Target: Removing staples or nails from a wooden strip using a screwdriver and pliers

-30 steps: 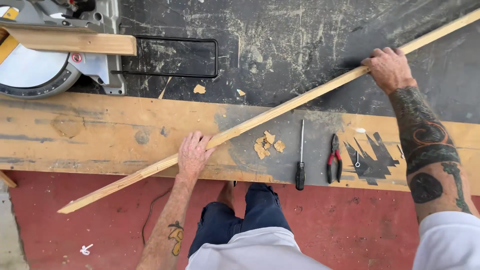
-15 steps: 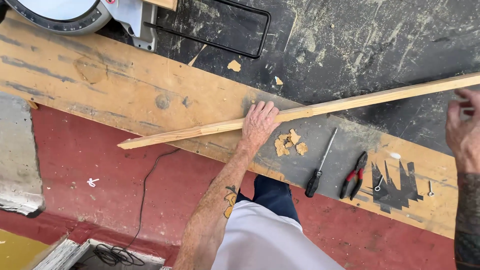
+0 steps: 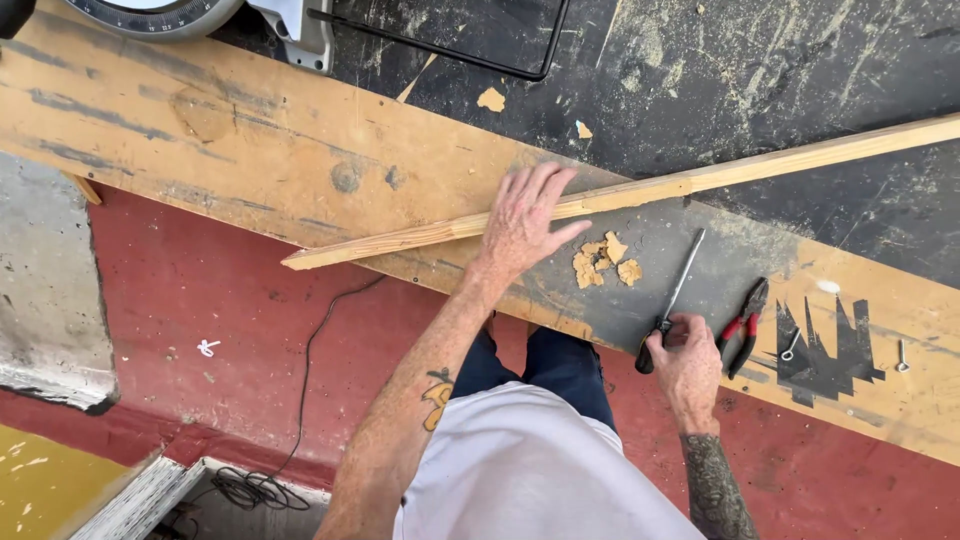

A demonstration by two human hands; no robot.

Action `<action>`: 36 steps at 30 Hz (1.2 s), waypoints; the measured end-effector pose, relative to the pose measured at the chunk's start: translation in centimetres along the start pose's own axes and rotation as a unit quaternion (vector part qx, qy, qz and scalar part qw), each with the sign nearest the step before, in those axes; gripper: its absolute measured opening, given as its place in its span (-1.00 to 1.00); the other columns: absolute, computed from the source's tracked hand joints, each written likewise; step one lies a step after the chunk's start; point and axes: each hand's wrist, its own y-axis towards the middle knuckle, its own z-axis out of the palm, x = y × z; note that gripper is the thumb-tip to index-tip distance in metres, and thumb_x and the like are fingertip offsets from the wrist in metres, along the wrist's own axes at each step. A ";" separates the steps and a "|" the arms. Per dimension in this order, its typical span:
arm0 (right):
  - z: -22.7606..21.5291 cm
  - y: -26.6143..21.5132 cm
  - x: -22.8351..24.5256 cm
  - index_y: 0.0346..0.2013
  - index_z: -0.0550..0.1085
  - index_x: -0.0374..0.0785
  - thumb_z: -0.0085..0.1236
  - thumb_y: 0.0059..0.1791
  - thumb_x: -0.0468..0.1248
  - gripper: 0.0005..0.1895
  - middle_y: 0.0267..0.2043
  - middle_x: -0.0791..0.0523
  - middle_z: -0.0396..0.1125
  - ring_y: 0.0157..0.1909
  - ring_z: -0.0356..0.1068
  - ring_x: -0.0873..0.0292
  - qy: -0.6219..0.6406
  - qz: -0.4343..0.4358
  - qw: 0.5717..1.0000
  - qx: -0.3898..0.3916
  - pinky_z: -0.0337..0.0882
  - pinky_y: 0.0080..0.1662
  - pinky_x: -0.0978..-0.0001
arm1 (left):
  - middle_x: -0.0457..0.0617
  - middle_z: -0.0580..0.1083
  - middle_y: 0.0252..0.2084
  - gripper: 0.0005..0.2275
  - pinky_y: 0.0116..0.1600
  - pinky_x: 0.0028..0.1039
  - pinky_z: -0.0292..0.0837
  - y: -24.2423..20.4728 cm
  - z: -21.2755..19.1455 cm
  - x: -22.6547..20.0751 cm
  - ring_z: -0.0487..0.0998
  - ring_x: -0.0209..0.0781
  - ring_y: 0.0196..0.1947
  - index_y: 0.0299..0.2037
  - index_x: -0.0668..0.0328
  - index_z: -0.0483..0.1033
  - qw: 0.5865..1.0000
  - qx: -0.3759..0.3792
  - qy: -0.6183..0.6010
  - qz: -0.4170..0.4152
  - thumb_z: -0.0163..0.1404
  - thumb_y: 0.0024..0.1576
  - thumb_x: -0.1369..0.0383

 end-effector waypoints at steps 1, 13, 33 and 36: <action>-0.4 -0.2 0.7 0.01 0.43 -0.05 0.26 -0.07 -0.10 -0.62 -0.15 0.14 0.43 -0.01 0.51 -0.02 0.002 0.001 1.000 -0.009 0.49 0.01 -0.12 | 0.11 0.42 0.03 -0.45 0.23 -0.10 0.33 -2.2 -2.1 1.9 0.46 0.00 0.10 0.22 0.13 0.38 1.000 -0.004 -0.002 0.008 0.20 0.13 0.01; -5.3 -5.9 7.7 0.21 0.42 -0.17 0.13 0.11 -0.21 -0.63 -0.06 -0.11 0.39 -0.09 0.50 -0.17 0.074 -0.160 0.984 -0.035 0.48 -0.02 -0.03 | -0.13 0.34 -0.15 -0.75 -0.03 -0.32 0.39 -13.9 -3.8 17.5 0.41 -0.14 -0.07 -0.08 0.01 0.44 0.985 0.025 0.162 0.047 0.13 0.18 0.14; -7.6 -1.8 20.0 0.46 0.16 0.24 -0.03 0.05 -0.23 -0.34 0.07 0.13 0.25 -0.23 0.49 -0.03 -0.408 -0.516 0.751 0.060 0.50 -0.60 0.06 | -0.14 0.35 -0.21 -0.52 -0.15 -0.35 0.36 -13.5 -4.9 17.3 0.38 -0.15 -0.21 -0.22 -0.01 0.35 0.950 -0.004 0.306 0.062 0.23 0.03 -0.16; -8.7 -2.3 21.8 0.51 0.03 0.16 0.04 -0.13 -0.36 -0.08 0.21 0.08 0.21 -0.12 0.51 0.01 -0.499 -0.528 0.685 0.060 0.56 -0.55 0.20 | -0.16 0.34 -0.19 -0.52 -0.15 -0.37 0.35 -13.4 -5.1 17.1 0.37 -0.17 -0.20 -0.20 -0.04 0.34 0.943 -0.002 0.327 0.069 0.23 0.00 -0.15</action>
